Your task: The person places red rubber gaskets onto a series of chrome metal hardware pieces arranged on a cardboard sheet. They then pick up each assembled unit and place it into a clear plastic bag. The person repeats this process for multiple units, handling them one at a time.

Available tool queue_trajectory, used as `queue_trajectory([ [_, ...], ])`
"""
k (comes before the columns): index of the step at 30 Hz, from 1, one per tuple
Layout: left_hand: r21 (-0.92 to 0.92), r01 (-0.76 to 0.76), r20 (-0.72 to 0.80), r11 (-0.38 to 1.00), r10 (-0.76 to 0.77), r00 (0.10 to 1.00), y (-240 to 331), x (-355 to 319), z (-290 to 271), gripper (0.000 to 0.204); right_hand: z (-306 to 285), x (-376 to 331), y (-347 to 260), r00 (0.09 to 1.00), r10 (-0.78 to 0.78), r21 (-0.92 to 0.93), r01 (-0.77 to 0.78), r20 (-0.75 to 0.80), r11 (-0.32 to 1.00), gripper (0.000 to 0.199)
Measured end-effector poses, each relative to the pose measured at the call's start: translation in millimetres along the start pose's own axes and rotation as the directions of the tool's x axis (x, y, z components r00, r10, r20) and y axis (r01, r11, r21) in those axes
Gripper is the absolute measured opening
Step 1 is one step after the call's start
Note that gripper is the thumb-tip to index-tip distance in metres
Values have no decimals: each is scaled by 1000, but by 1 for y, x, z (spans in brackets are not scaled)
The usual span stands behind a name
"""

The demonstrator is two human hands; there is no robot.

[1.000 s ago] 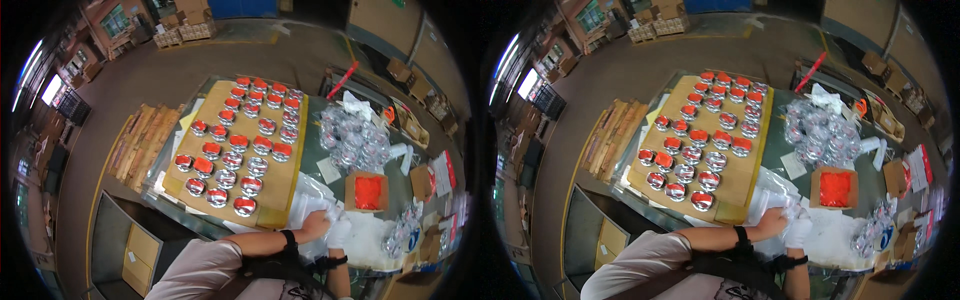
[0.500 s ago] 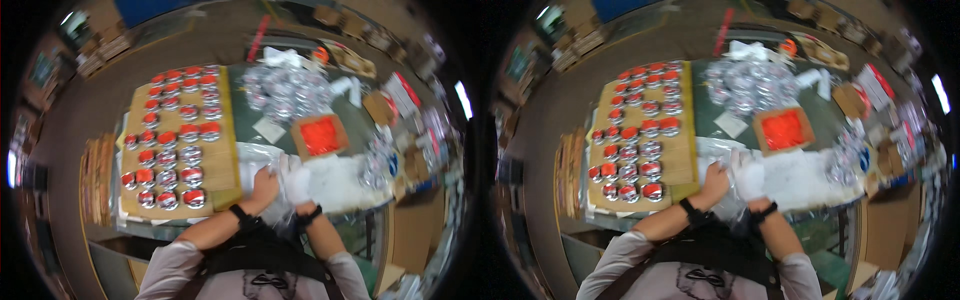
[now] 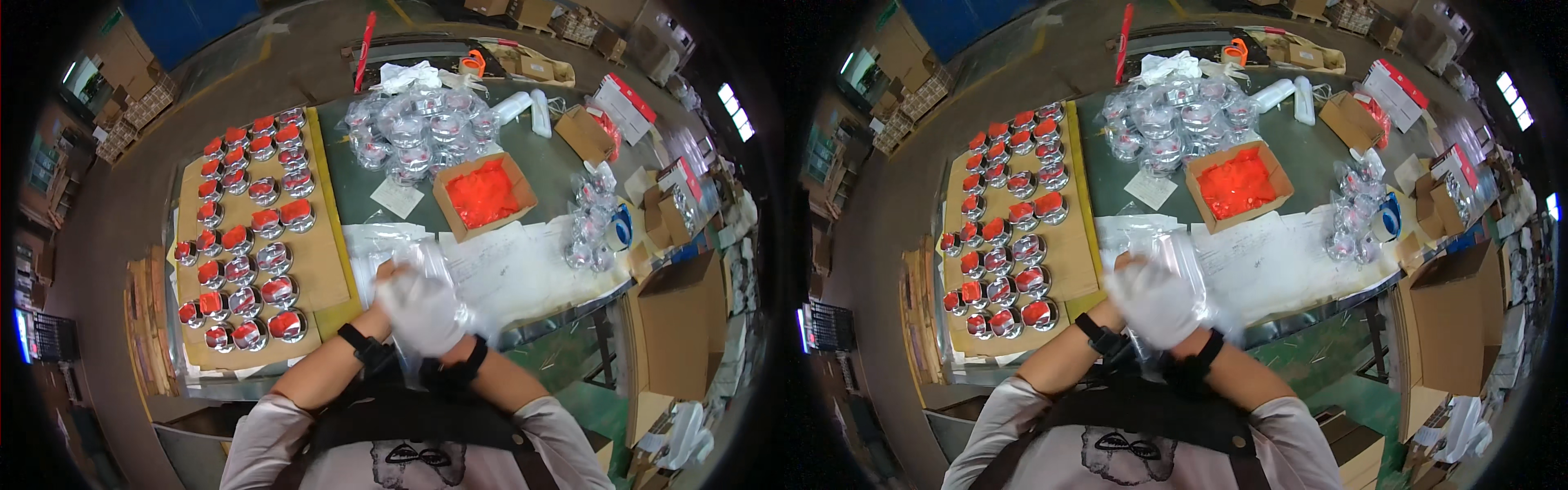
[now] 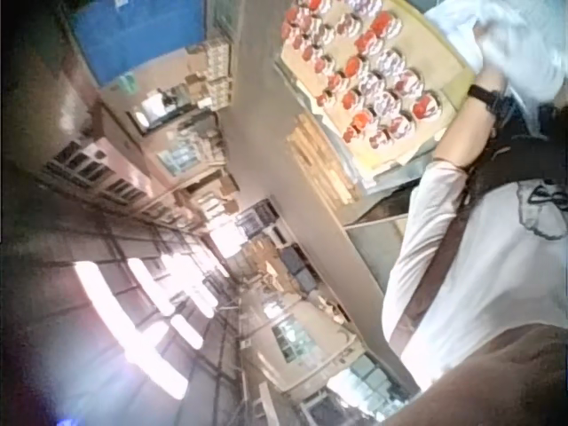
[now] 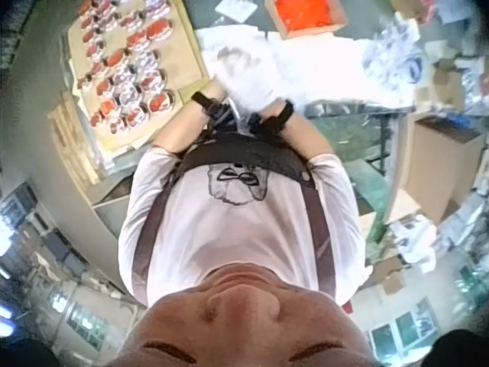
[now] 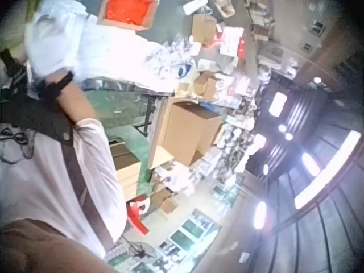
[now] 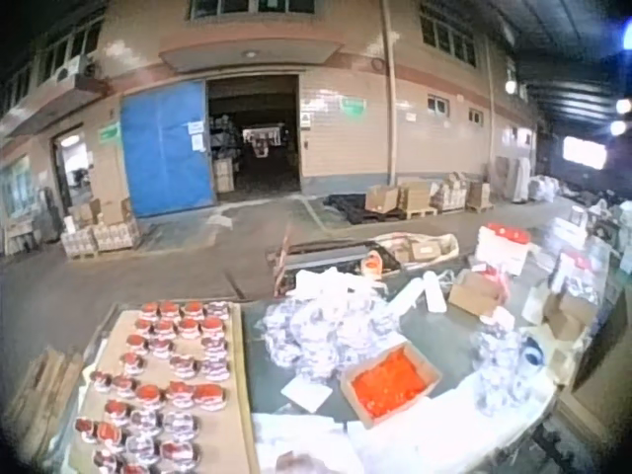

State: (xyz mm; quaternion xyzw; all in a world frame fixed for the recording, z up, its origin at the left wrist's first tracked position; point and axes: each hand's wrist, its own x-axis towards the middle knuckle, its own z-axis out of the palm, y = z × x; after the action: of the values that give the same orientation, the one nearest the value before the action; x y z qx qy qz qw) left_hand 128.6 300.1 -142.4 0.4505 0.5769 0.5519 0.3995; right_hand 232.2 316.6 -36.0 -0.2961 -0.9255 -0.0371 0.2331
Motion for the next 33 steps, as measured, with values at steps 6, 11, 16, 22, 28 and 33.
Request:
queue_trajectory([
  [6,121,307,46,944,-314,948,-12,47,11,18,50,-7,98,583,708,693,-697,399,183,52],
  [11,208,455,258,866,-498,828,67,116,-13,31,45,-69,112,636,446,741,-664,630,-99,47],
  [16,931,-169,163,325,45,986,87,122,21,37,69,-120,92,287,361,387,-889,887,-246,37],
  [22,913,39,132,407,-384,914,13,45,66,38,20,-119,149,621,85,458,-657,779,598,30],
  [28,542,138,-71,829,-119,990,11,-27,73,12,24,-115,189,763,307,591,-639,569,493,33],
  [33,525,111,-144,844,-40,989,39,-51,62,10,8,-62,160,727,21,569,-555,686,608,33],
])
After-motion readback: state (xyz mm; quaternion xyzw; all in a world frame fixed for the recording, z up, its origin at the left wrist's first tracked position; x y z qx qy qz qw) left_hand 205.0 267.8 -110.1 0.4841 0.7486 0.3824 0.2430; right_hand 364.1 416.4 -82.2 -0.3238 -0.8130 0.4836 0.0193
